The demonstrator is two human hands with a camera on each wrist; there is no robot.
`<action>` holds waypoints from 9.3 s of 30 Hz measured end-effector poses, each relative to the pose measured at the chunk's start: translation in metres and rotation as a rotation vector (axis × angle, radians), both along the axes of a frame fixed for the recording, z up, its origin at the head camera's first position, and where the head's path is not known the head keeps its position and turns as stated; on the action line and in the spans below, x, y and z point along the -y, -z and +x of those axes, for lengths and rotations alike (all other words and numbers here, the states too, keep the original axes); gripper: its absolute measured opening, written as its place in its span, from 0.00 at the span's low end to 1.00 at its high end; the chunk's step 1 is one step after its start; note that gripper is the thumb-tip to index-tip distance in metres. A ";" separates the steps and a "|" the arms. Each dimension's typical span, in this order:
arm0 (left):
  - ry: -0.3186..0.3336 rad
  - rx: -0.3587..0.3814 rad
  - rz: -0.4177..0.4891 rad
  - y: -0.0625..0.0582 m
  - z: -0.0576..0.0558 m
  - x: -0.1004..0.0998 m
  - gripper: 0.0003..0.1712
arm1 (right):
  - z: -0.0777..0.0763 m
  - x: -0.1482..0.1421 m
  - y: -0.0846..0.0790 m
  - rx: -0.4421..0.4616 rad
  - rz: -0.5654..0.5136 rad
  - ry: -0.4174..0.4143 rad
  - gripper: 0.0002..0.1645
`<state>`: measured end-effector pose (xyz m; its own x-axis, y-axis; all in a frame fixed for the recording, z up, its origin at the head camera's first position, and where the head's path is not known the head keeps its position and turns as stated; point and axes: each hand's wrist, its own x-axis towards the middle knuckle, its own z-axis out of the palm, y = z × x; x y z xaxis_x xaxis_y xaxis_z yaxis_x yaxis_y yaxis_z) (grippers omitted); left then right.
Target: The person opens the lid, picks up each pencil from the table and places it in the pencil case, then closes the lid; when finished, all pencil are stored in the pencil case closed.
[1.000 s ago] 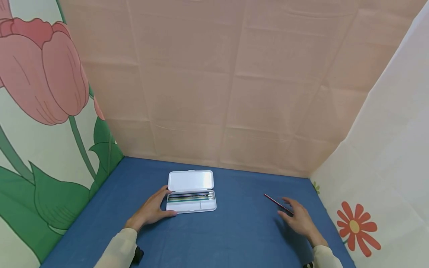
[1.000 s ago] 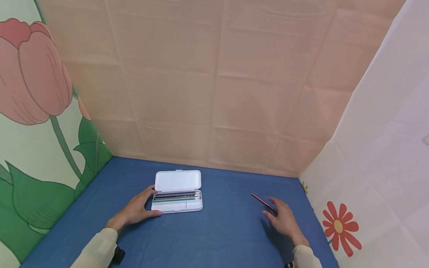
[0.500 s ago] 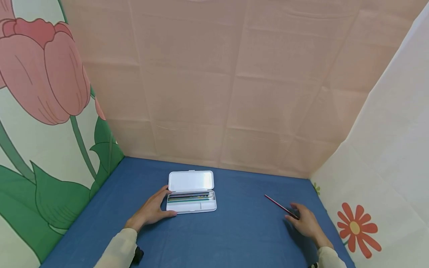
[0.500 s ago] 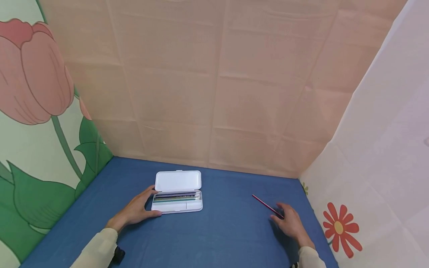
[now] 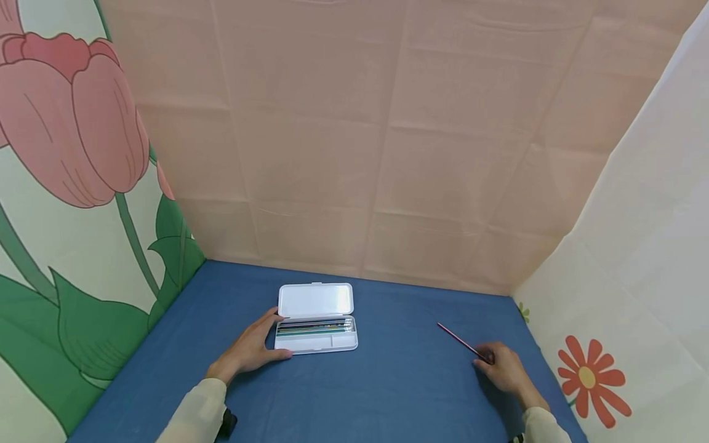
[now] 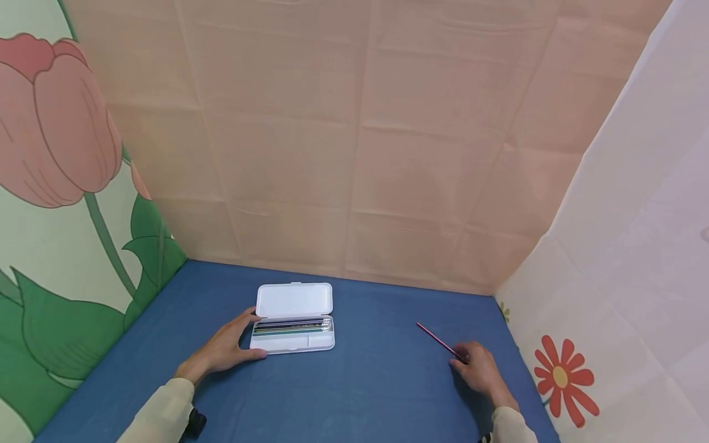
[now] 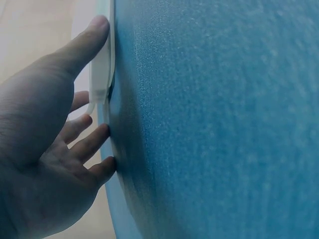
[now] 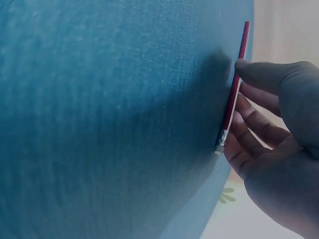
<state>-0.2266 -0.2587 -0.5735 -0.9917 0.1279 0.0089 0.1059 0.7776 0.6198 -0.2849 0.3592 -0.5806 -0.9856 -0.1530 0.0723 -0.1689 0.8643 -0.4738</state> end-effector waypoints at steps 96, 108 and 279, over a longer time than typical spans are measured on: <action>-0.007 0.005 -0.020 0.004 -0.005 0.003 0.55 | -0.042 0.304 -0.023 -0.165 -0.062 -0.549 0.12; -0.016 0.012 -0.013 0.003 -0.005 0.000 0.56 | -0.044 0.332 -0.010 -0.177 -0.007 -0.501 0.12; -0.006 -0.050 -0.003 0.001 0.005 -0.028 0.47 | -0.006 0.294 -0.009 -0.003 -0.054 -0.489 0.36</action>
